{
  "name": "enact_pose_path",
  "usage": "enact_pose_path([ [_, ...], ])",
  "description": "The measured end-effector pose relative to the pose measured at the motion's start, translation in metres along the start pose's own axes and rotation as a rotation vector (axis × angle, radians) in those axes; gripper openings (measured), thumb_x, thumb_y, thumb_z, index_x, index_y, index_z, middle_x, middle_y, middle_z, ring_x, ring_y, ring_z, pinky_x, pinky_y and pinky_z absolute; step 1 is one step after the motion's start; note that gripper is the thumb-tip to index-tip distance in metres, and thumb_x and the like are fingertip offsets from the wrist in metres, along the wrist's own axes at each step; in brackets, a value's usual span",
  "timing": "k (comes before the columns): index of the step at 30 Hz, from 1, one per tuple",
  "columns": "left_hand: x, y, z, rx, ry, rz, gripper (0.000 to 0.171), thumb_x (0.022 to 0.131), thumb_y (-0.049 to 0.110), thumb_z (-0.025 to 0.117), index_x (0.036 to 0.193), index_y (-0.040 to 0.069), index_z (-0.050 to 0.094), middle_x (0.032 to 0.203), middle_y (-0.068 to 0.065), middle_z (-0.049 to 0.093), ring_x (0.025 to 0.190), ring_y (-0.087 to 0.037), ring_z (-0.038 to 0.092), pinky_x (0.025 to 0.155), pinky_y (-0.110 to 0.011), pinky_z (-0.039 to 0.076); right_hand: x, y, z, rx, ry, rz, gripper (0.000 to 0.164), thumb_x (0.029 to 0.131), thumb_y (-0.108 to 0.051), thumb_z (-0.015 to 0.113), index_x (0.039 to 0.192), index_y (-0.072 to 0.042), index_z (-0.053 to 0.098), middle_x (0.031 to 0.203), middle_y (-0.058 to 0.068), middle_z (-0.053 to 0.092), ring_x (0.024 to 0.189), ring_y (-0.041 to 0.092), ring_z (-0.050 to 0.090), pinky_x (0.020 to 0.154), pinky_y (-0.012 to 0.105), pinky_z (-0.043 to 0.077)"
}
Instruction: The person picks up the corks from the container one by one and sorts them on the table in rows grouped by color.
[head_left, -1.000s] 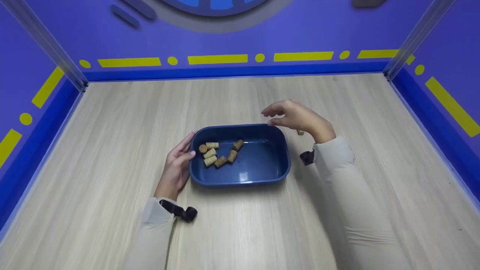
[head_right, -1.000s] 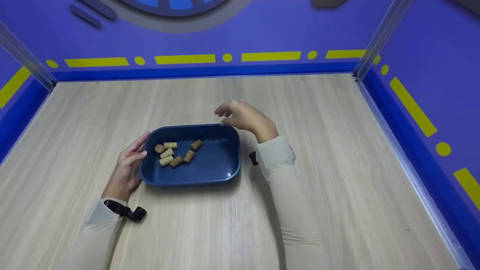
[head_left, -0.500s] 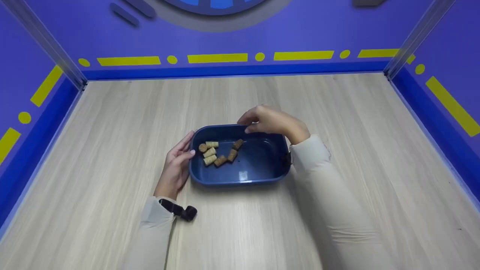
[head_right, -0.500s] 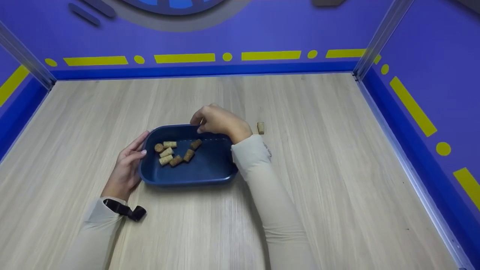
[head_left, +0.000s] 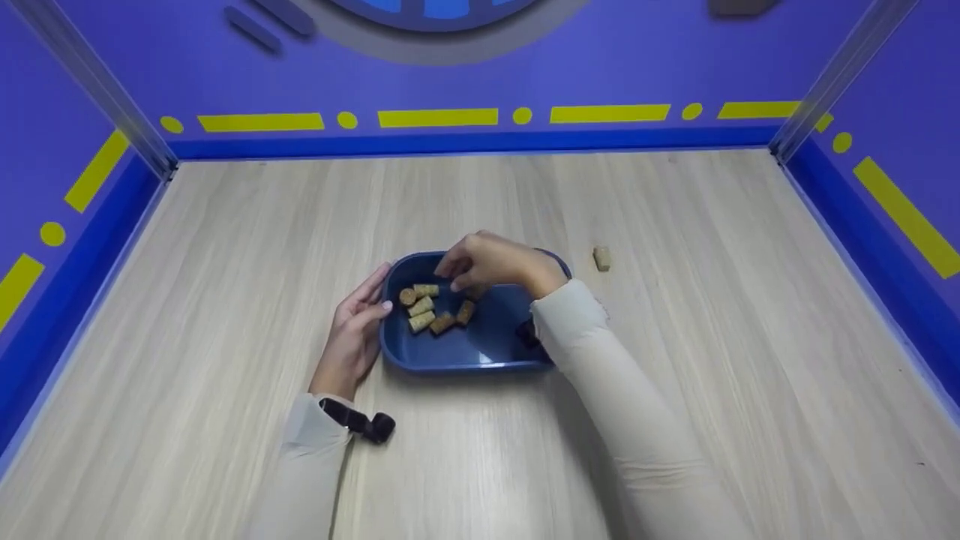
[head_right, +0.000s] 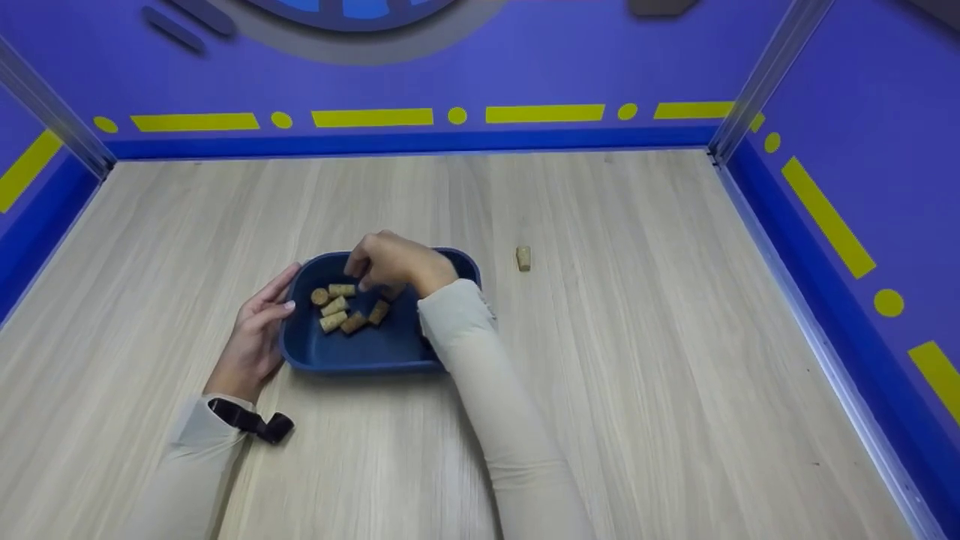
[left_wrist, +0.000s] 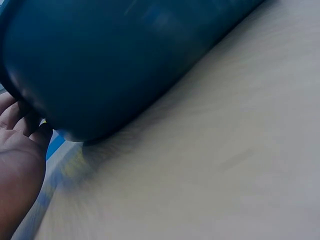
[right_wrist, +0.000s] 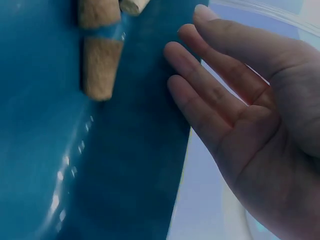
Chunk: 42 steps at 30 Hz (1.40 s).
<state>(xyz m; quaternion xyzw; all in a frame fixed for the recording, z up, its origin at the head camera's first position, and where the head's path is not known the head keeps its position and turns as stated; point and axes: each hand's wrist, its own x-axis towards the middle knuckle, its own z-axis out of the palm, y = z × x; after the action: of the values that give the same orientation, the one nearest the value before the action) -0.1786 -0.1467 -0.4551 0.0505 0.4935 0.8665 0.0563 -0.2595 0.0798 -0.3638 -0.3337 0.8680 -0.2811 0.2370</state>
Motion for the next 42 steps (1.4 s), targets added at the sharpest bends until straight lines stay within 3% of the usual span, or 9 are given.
enact_pose_path([
  [16, -0.001, 0.002, 0.001, -0.005, 0.004, -0.027, 0.065, 0.088, -0.013, 0.041, 0.15, -0.005, 0.023, 0.157, -0.019, 0.024, 0.145, -0.026, 0.025, 0.112, -0.03, 0.037, 0.021, -0.007, 0.028, -0.026, -0.042, 0.029, 0.032, 0.087, -0.007, 0.068, 0.119, -0.01, 0.069, 0.117, 0.006, 0.07, 0.106, 0.018, 0.066, 0.092, 0.03, 0.054],
  [25, -0.001, 0.001, 0.001, -0.012, 0.013, -0.023, 0.064, 0.089, -0.013, 0.041, 0.149, -0.005, 0.023, 0.157, -0.019, 0.024, 0.146, -0.025, 0.025, 0.113, -0.03, 0.035, 0.025, -0.007, 0.035, -0.108, -0.036, 0.044, 0.028, 0.088, -0.012, 0.069, 0.115, -0.008, 0.071, 0.112, 0.005, 0.071, 0.1, 0.016, 0.066, 0.09, 0.03, 0.054],
  [42, -0.001, 0.001, 0.001, -0.006, 0.007, -0.026, 0.064, 0.088, -0.013, 0.043, 0.149, -0.005, 0.024, 0.157, -0.018, 0.025, 0.144, -0.025, 0.028, 0.113, -0.031, 0.036, 0.027, -0.006, 0.04, -0.131, -0.015, 0.014, 0.02, 0.089, -0.012, 0.068, 0.107, -0.005, 0.072, 0.101, 0.008, 0.072, 0.089, 0.017, 0.068, 0.081, 0.028, 0.057],
])
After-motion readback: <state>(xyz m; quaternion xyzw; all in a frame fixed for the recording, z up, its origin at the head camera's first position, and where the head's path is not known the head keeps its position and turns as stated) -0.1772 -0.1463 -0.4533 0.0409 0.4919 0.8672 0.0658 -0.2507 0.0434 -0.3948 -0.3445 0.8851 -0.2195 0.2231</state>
